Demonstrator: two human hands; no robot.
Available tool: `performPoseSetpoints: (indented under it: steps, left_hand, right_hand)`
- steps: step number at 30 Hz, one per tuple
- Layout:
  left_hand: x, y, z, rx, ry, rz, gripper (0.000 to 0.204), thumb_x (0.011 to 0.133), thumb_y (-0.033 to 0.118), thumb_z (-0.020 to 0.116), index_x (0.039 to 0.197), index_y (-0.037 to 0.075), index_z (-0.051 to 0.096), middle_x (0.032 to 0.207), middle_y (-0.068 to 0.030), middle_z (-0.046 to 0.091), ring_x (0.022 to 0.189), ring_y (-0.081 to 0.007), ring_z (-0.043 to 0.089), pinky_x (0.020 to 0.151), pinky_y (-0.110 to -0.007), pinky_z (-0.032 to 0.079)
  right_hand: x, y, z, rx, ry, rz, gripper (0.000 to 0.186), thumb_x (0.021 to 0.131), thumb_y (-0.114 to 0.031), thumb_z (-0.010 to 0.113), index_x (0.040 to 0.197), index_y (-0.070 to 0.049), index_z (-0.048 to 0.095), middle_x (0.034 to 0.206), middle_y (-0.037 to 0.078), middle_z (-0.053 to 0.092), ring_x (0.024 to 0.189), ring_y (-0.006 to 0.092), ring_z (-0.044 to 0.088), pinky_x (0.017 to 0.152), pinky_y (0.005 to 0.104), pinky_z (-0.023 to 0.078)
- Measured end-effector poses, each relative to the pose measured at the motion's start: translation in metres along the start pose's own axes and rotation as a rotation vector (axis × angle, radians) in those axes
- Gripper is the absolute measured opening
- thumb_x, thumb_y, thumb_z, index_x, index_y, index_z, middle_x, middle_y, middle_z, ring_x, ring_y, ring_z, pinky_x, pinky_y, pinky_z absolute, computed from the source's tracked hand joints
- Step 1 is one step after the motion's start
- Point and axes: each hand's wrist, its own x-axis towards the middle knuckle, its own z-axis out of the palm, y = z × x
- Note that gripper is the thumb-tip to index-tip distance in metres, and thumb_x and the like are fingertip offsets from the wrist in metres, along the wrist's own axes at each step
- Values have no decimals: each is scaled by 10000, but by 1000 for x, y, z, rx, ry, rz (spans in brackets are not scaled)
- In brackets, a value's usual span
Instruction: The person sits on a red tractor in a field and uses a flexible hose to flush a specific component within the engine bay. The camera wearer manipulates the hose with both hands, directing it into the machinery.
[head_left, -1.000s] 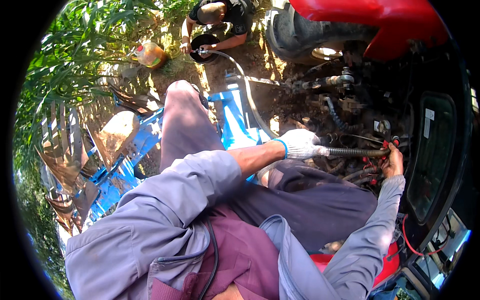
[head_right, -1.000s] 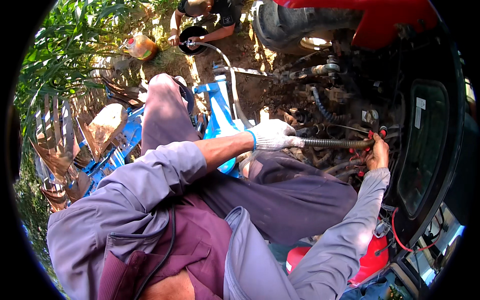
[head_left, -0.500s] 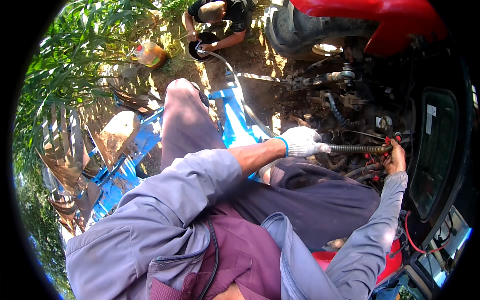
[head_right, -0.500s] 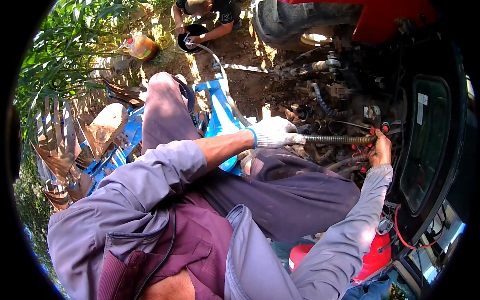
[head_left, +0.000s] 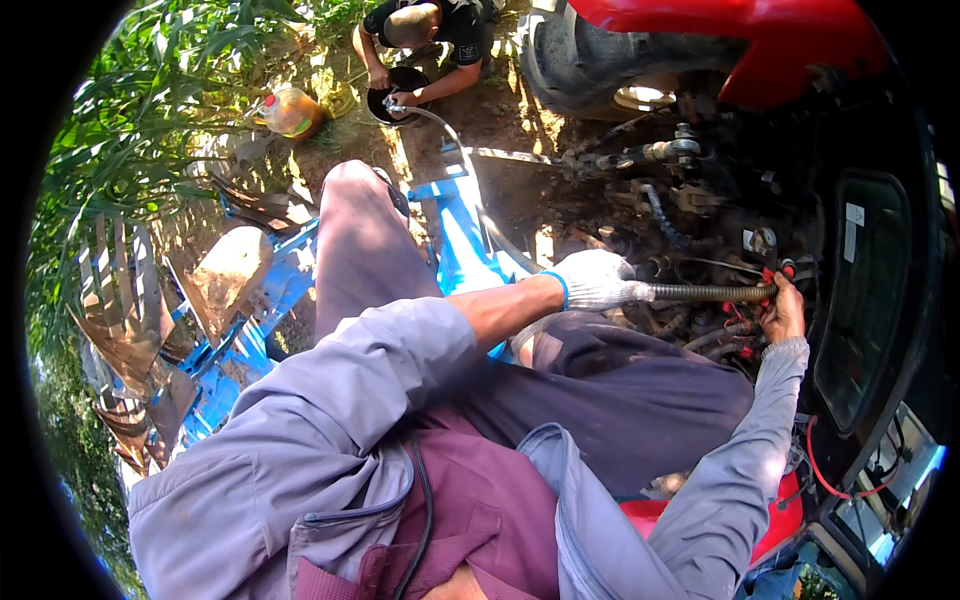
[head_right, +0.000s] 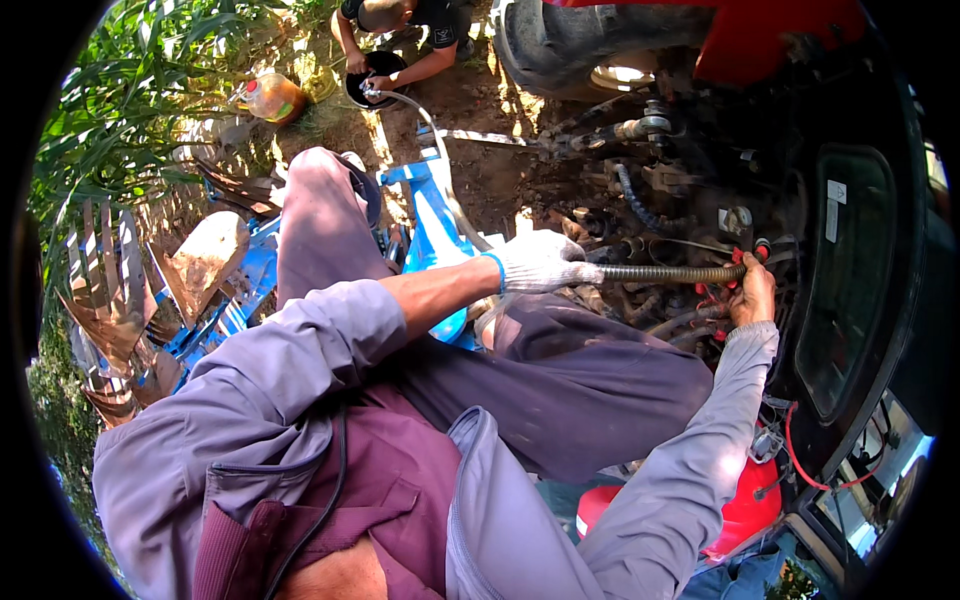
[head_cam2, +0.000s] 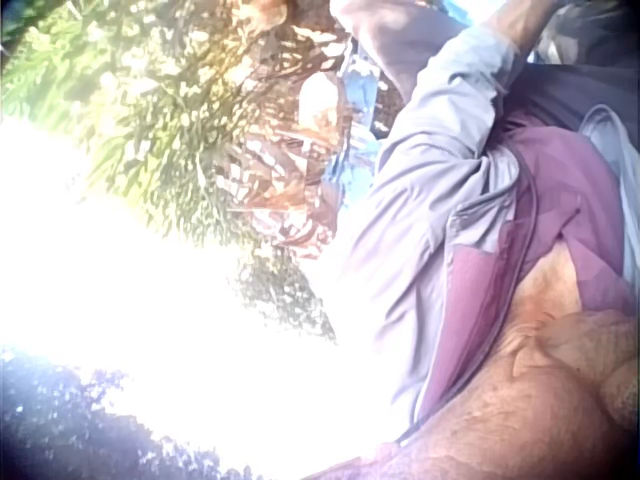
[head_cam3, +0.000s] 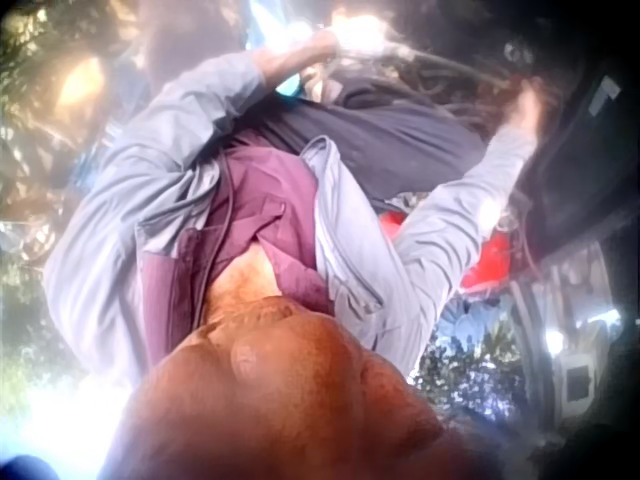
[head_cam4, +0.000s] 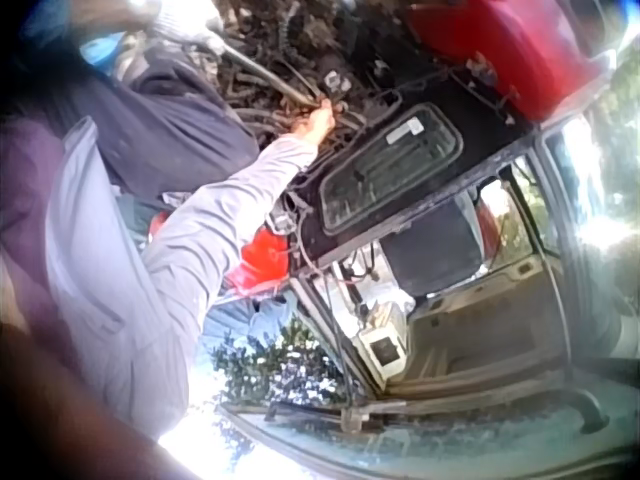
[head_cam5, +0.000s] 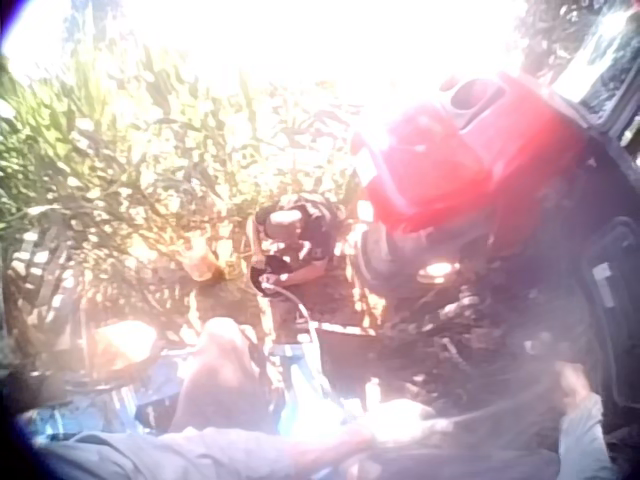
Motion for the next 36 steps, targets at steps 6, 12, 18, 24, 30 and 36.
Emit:
performPoseSetpoints:
  steps: [6, 12, 18, 24, 30, 36]
  left_hand:
    - [-7, 3, -4, 26, -10, 13, 650, 890, 637, 430, 1021, 50, 680, 928, -201, 670, 891, -374, 629, 800, -445, 467]
    - [0, -2, 1, 16, 6, 38, 644, 883, 632, 456, 1055, 52, 678, 948, -211, 669, 911, -373, 629, 808, -438, 470]
    - [0, 0, 4, 5, -13, 18, 647, 888, 613, 472, 1048, 18, 667, 974, -212, 662, 942, -357, 626, 841, -426, 465]
    - [-3, -7, 7, -4, 34, 35, 649, 889, 609, 475, 999, -2, 661, 969, -232, 654, 946, -391, 613, 829, -455, 462]
    - [-6, -5, 5, -55, 35, 23, 644, 870, 614, 505, 979, -1, 661, 928, -228, 654, 907, -389, 617, 792, -459, 456]
    - [-6, -4, 3, -36, 27, 23, 680, 867, 648, 470, 986, 8, 666, 937, -227, 656, 915, -395, 615, 796, -463, 455]
  right_hand:
    - [-11, -3, 12, -22, -24, -22, 216, 915, -315, 558, 961, -104, 555, 782, 52, 626, 614, 186, 572, 478, 331, 436]
    - [-6, -2, 13, 28, -25, -28, 212, 932, -280, 543, 1007, -82, 564, 811, 75, 618, 663, 216, 590, 525, 357, 462]
    - [-3, 3, 2, 77, -44, -35, 191, 923, -292, 560, 988, -114, 538, 777, 40, 602, 652, 192, 576, 525, 343, 468]
    - [-7, -1, 11, 41, -8, 3, 204, 929, -313, 546, 972, -114, 535, 761, 34, 600, 607, 180, 560, 463, 317, 417]
    - [-9, -2, 9, 23, -34, 16, 185, 924, -328, 544, 982, -153, 537, 762, 16, 590, 623, 161, 543, 473, 303, 392]
    - [-9, -4, 8, 13, 0, 16, 234, 936, -330, 529, 991, -102, 533, 732, 48, 606, 519, 154, 500, 444, 320, 375]
